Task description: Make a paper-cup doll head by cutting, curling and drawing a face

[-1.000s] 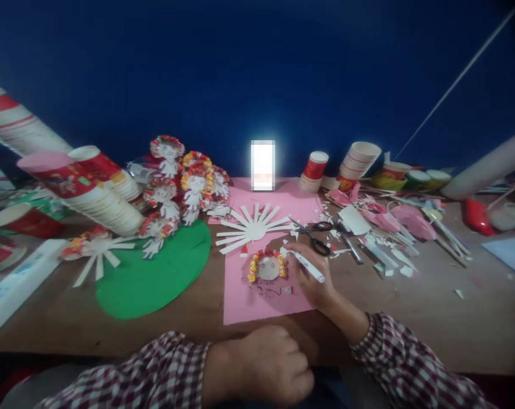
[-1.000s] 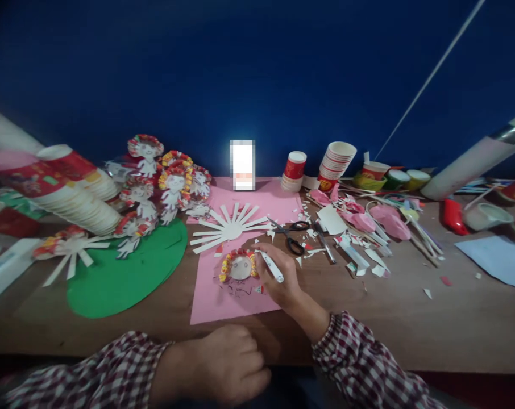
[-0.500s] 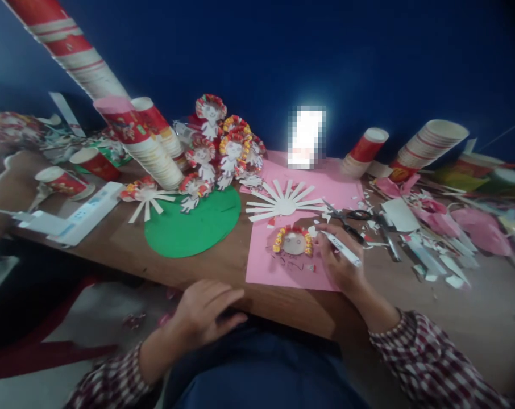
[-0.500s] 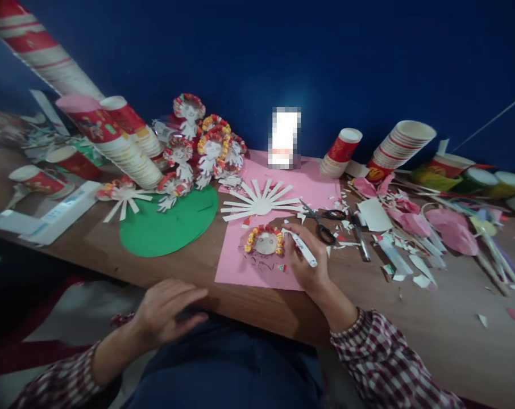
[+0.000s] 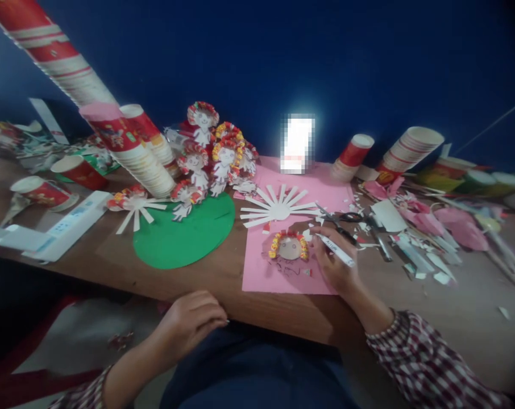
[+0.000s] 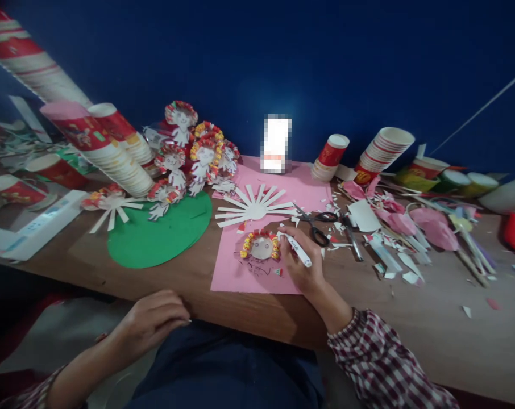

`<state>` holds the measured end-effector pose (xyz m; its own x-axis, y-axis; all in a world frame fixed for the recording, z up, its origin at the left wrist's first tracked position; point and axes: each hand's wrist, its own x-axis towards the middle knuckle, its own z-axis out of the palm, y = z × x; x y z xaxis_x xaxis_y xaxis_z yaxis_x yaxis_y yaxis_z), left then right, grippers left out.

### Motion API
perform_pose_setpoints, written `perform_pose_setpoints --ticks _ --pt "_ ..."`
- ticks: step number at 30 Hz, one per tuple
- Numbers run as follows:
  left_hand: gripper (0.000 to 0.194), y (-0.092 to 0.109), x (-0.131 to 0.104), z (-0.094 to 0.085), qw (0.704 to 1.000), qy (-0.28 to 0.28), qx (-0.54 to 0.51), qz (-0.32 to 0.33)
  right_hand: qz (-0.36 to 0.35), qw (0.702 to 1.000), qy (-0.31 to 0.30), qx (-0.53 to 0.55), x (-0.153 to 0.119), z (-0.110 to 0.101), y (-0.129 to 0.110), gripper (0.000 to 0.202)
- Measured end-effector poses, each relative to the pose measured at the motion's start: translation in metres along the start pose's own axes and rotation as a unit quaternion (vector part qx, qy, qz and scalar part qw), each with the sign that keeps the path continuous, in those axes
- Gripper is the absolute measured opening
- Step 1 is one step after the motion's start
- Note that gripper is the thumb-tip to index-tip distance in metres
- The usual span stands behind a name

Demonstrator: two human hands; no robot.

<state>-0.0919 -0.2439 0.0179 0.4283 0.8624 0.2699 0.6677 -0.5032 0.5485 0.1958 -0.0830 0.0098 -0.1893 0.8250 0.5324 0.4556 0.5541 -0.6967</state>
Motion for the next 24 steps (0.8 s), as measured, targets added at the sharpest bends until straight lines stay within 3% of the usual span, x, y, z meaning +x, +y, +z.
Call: perform_pose_setpoints --ticks 4,10,13,17,21,24 --pt "0.02 0.001 0.014 -0.003 0.995 0.044 -0.019 -0.091 -0.007 1.0 0.008 0.006 0.0 0.0 0.001 0.015" --pt "0.027 -0.012 0.055 -0.002 0.996 0.066 -0.023 -0.057 0.008 1.0 0.005 0.013 -0.002 0.001 0.003 0.015" --pt "0.015 -0.016 0.081 0.001 0.993 0.054 -0.086 -0.065 -0.011 1.0 0.009 0.023 -0.002 0.003 0.006 0.016" --pt "0.013 -0.019 0.117 0.007 0.984 0.053 -0.138 -0.103 -0.036 0.999 0.023 0.022 -0.001 0.003 0.007 0.019" --pt "0.025 -0.031 0.153 0.015 0.963 0.1 -0.186 -0.167 -0.071 0.996 0.053 -0.009 0.002 0.001 0.007 0.026" --pt "0.031 -0.042 0.182 0.02 0.959 0.069 -0.211 -0.178 -0.073 0.993 0.088 -0.033 0.004 0.0 0.007 0.032"
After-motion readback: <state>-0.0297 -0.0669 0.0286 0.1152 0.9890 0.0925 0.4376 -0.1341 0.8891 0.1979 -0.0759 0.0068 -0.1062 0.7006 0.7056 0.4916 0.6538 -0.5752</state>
